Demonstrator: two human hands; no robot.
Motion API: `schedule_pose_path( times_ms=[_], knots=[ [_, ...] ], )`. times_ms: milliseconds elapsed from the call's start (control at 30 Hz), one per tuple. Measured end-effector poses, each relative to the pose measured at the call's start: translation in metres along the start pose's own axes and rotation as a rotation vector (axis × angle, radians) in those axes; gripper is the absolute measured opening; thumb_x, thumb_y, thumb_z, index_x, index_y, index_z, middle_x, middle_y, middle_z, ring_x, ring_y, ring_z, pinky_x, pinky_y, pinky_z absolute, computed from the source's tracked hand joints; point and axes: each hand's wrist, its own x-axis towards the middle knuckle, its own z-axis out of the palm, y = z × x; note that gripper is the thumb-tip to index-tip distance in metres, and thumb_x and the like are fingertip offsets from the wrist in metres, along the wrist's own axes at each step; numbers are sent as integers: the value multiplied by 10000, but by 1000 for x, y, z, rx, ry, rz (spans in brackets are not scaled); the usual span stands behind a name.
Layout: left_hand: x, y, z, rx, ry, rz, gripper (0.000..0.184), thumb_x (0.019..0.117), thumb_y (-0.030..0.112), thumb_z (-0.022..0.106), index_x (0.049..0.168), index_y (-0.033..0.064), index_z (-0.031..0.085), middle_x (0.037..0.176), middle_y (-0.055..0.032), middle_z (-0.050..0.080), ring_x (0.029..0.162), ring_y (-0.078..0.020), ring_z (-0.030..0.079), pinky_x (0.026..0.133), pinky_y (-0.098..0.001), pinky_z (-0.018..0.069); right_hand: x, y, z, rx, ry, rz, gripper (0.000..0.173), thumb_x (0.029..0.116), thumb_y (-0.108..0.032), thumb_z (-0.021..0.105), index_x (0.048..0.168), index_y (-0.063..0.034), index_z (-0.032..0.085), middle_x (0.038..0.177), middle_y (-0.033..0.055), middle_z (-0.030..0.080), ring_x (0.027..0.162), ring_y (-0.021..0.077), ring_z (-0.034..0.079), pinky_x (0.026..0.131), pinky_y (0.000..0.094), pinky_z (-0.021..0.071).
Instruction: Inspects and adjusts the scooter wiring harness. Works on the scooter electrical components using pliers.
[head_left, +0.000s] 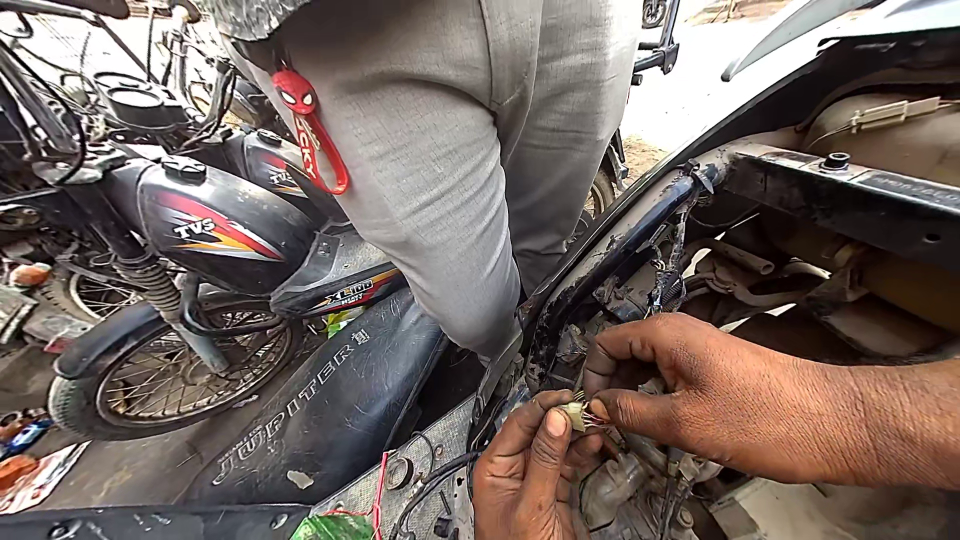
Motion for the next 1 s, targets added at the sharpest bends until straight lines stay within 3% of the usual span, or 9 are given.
schedule_pose_path(
  times_ms=[200, 367, 800, 1000],
  knots=[
    [-1, 1, -4, 129, -3, 85, 233, 1009, -16, 578, 1207, -119, 645, 1142, -259, 672, 940, -298, 724, 868, -443, 627, 2, 7, 3, 16, -16, -54, 131, 932, -418, 722, 929, -287, 727, 842, -131, 726, 769, 28, 687, 655, 253, 589],
    [-2, 1, 0, 136, -9, 97, 225, 999, -28, 590, 1194, -121, 656, 1160, -257, 669, 950, -302, 723, 862, -446, 632, 1, 14, 8, 17, 32, -132, 119, 913, -397, 746, 938, -281, 738, 889, -133, 726, 836, 35, 692, 731, 264, 608],
    [-1, -3, -1, 231, -36, 205, 218, 980, -30, 624, 1172, -123, 672, 1148, -252, 664, 967, -324, 718, 860, -457, 640, 2, 12, 7, 164, -24, -73, 97, 914, -297, 762, 914, -203, 736, 851, -34, 731, 771, 109, 691, 654, 270, 577],
    [0, -3, -1, 279, -46, 243, 205, 974, -34, 631, 1153, -113, 692, 1142, -244, 668, 967, -315, 719, 857, -450, 644, 1, 11, 6, 164, -19, -66, 82, 920, -279, 762, 915, -200, 740, 858, -35, 730, 775, 108, 688, 648, 268, 574]
  ],
)
